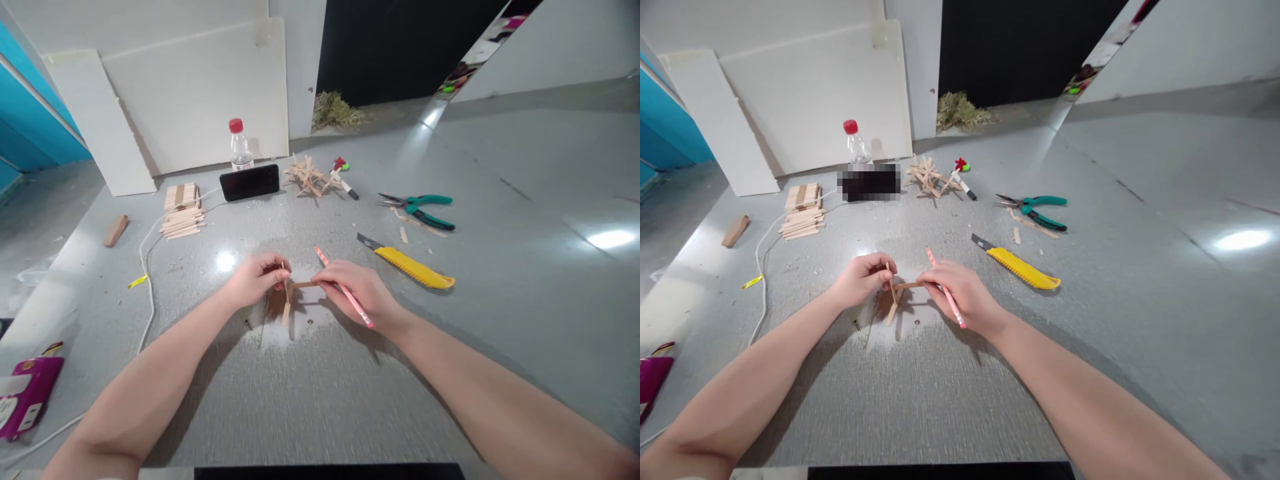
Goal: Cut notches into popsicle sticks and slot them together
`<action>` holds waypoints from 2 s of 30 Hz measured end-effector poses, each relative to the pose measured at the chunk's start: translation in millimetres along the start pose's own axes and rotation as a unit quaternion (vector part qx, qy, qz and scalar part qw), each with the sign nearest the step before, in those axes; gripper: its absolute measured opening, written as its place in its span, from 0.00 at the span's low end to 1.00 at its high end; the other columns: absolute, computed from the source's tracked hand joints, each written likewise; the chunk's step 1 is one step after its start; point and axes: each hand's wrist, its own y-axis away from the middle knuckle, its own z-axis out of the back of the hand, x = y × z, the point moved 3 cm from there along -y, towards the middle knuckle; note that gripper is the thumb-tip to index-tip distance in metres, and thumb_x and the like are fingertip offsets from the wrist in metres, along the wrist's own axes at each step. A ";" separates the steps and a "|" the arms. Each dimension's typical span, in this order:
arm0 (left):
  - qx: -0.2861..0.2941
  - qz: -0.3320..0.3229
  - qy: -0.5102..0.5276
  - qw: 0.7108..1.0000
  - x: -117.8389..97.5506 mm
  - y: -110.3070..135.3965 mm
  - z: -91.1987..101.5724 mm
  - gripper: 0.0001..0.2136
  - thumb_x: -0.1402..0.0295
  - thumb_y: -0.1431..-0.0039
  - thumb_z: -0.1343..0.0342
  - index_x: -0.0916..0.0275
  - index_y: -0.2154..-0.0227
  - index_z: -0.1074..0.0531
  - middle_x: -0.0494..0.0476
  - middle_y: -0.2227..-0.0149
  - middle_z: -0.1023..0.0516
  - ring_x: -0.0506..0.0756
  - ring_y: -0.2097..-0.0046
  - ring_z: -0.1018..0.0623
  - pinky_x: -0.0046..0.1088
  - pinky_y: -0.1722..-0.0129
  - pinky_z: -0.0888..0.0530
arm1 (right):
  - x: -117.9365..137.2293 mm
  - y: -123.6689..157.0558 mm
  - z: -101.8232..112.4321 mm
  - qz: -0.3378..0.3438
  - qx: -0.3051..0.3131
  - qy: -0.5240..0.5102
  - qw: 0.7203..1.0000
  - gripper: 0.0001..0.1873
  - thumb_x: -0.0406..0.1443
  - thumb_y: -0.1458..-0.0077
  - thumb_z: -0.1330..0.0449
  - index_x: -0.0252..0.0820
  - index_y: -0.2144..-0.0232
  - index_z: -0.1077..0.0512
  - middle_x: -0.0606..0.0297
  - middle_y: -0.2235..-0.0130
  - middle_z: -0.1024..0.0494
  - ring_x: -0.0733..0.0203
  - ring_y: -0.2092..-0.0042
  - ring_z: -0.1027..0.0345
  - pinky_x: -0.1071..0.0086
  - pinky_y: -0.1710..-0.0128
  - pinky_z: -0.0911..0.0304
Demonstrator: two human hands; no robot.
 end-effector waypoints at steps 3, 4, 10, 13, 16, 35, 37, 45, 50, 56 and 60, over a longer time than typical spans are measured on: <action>-0.001 0.005 -0.009 1.000 -1.3 1.3 -0.8 0.10 0.61 0.40 0.39 0.63 0.65 0.26 0.49 0.72 0.25 0.48 0.71 0.24 0.26 0.66 0.27 | 0.9 0.2 -0.8 -0.001 0.006 0.002 1.000 0.09 0.28 0.37 0.44 0.44 0.63 0.24 0.63 0.68 0.19 0.61 0.66 0.26 0.66 0.63 0.31; -0.004 0.006 -0.013 1.000 -1.9 1.5 -1.2 0.10 0.61 0.40 0.39 0.63 0.65 0.26 0.49 0.72 0.25 0.48 0.71 0.24 0.25 0.66 0.27 | 1.3 0.3 -1.1 -0.002 0.007 0.001 1.000 0.09 0.28 0.37 0.44 0.44 0.63 0.24 0.63 0.68 0.19 0.60 0.65 0.26 0.66 0.63 0.31; -0.040 0.004 -0.037 0.999 -4.2 1.8 -3.5 0.10 0.61 0.42 0.38 0.63 0.65 0.25 0.49 0.72 0.26 0.47 0.72 0.26 0.24 0.68 0.28 | 3.3 1.2 -2.1 -0.013 0.003 -0.009 1.000 0.10 0.29 0.36 0.45 0.44 0.61 0.23 0.63 0.67 0.19 0.60 0.65 0.26 0.66 0.63 0.30; -0.066 0.003 -0.052 0.996 -5.1 2.5 -4.7 0.09 0.62 0.42 0.38 0.63 0.66 0.25 0.48 0.73 0.26 0.47 0.72 0.27 0.24 0.68 0.29 | 4.5 1.1 -1.7 -0.024 0.000 -0.015 1.000 0.10 0.30 0.35 0.45 0.44 0.62 0.23 0.63 0.68 0.18 0.61 0.65 0.25 0.67 0.63 0.30; -0.088 0.000 -0.066 0.994 -6.5 3.9 -6.6 0.08 0.62 0.41 0.39 0.63 0.66 0.24 0.49 0.73 0.26 0.47 0.71 0.27 0.25 0.67 0.29 | 5.7 0.3 -0.7 -0.040 -0.003 -0.024 0.999 0.10 0.31 0.34 0.44 0.44 0.62 0.22 0.63 0.67 0.18 0.61 0.65 0.24 0.68 0.63 0.30; -0.142 0.003 0.021 0.990 -2.2 7.9 -12.9 0.17 0.66 0.51 0.29 0.60 0.56 0.18 0.57 0.63 0.17 0.53 0.63 0.19 0.34 0.58 0.20 | 1.5 3.8 6.6 -0.108 -0.075 -0.044 0.990 0.09 0.30 0.37 0.42 0.45 0.63 0.22 0.62 0.65 0.17 0.60 0.64 0.23 0.67 0.62 0.29; -0.159 -0.013 0.010 0.987 -4.6 10.9 -15.5 0.15 0.65 0.52 0.28 0.59 0.59 0.16 0.56 0.63 0.17 0.52 0.63 0.20 0.32 0.59 0.20 | 4.7 4.3 7.8 -0.107 -0.085 -0.048 0.989 0.09 0.31 0.36 0.42 0.44 0.63 0.22 0.63 0.67 0.18 0.62 0.66 0.24 0.67 0.64 0.29; -0.169 -0.097 -0.069 0.978 -18.2 18.2 -28.2 0.06 0.62 0.47 0.30 0.57 0.67 0.15 0.56 0.69 0.18 0.53 0.68 0.21 0.32 0.66 0.22 | 13.9 4.5 1.1 -0.096 -0.086 -0.073 0.989 0.09 0.32 0.35 0.42 0.45 0.65 0.22 0.65 0.68 0.19 0.63 0.67 0.25 0.69 0.66 0.31; -0.153 -0.111 -0.095 0.977 -21.5 18.9 -32.8 0.09 0.63 0.46 0.31 0.56 0.62 0.16 0.56 0.66 0.16 0.53 0.66 0.19 0.32 0.64 0.21 | 18.4 3.5 -1.5 -0.120 -0.090 -0.068 0.986 0.07 0.32 0.36 0.41 0.45 0.64 0.22 0.65 0.67 0.17 0.62 0.66 0.23 0.70 0.65 0.31; -0.136 -0.045 -0.065 0.988 -15.9 17.0 -30.3 0.06 0.66 0.45 0.33 0.58 0.64 0.16 0.56 0.64 0.15 0.54 0.63 0.18 0.32 0.59 0.21 | 15.6 4.0 1.0 -0.138 -0.050 -0.063 0.987 0.05 0.34 0.37 0.39 0.45 0.61 0.22 0.65 0.67 0.16 0.63 0.67 0.23 0.71 0.65 0.30; -0.152 -0.038 -0.046 0.987 -16.8 17.1 -28.5 0.05 0.67 0.46 0.32 0.59 0.65 0.16 0.56 0.65 0.15 0.53 0.64 0.18 0.31 0.61 0.21 | 12.4 4.7 5.5 -0.124 -0.054 -0.051 0.989 0.03 0.35 0.40 0.36 0.44 0.63 0.23 0.64 0.67 0.17 0.63 0.69 0.23 0.71 0.67 0.30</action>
